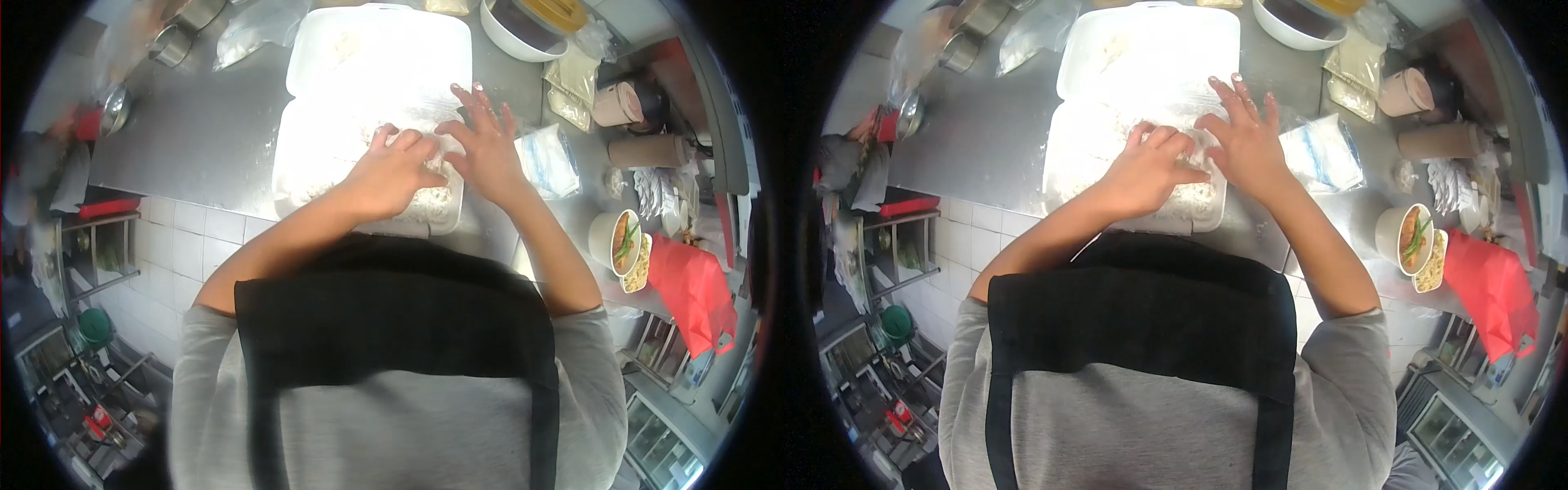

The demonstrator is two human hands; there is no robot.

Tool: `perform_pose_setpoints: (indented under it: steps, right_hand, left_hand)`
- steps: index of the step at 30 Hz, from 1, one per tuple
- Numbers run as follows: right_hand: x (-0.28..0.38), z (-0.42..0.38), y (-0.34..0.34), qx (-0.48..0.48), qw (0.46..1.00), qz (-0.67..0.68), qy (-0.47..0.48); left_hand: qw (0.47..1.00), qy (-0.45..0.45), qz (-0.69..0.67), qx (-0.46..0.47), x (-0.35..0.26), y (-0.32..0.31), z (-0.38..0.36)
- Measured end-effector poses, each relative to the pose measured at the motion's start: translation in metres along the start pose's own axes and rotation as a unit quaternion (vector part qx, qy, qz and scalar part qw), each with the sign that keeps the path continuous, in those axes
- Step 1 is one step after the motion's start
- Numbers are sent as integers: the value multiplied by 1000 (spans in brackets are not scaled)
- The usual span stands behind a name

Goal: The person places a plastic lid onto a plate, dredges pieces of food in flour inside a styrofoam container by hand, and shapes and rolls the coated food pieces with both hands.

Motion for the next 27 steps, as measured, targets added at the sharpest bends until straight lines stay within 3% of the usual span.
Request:
perform_pose_setpoints:
  steps: [5,13,16,19,22,27]
  right_hand:
    - [-2,-2,-9,20,1000,21,-10]
    - [-9,-5,-10,26,999,21,-23]
    - [-8,-8,-4,30,996,79,9]
    - [-3,-14,1,39,990,88,99]
    - [-2,-8,-8,28,990,42,131]
    - [-4,-5,-2,-45,994,44,87]
  left_hand:
    - [998,18,28,51,-9,2,-5]
    - [998,27,45,36,-12,3,-4]
    - [998,26,40,50,-14,7,-5]
    - [998,26,41,44,-14,7,-6]
    - [998,26,34,44,-13,7,-10]
    - [1000,4,-26,-2,-3,22,-3]
Point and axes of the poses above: each hand's wrist, its own z-axis towards the middle knuckle, its own y-axis out of the back of the hand, x = y × z, the point moved 3 cm from there along z, towards the middle knuckle, and after that the axes turned 15 degrees about x, right-handed, at the moved point
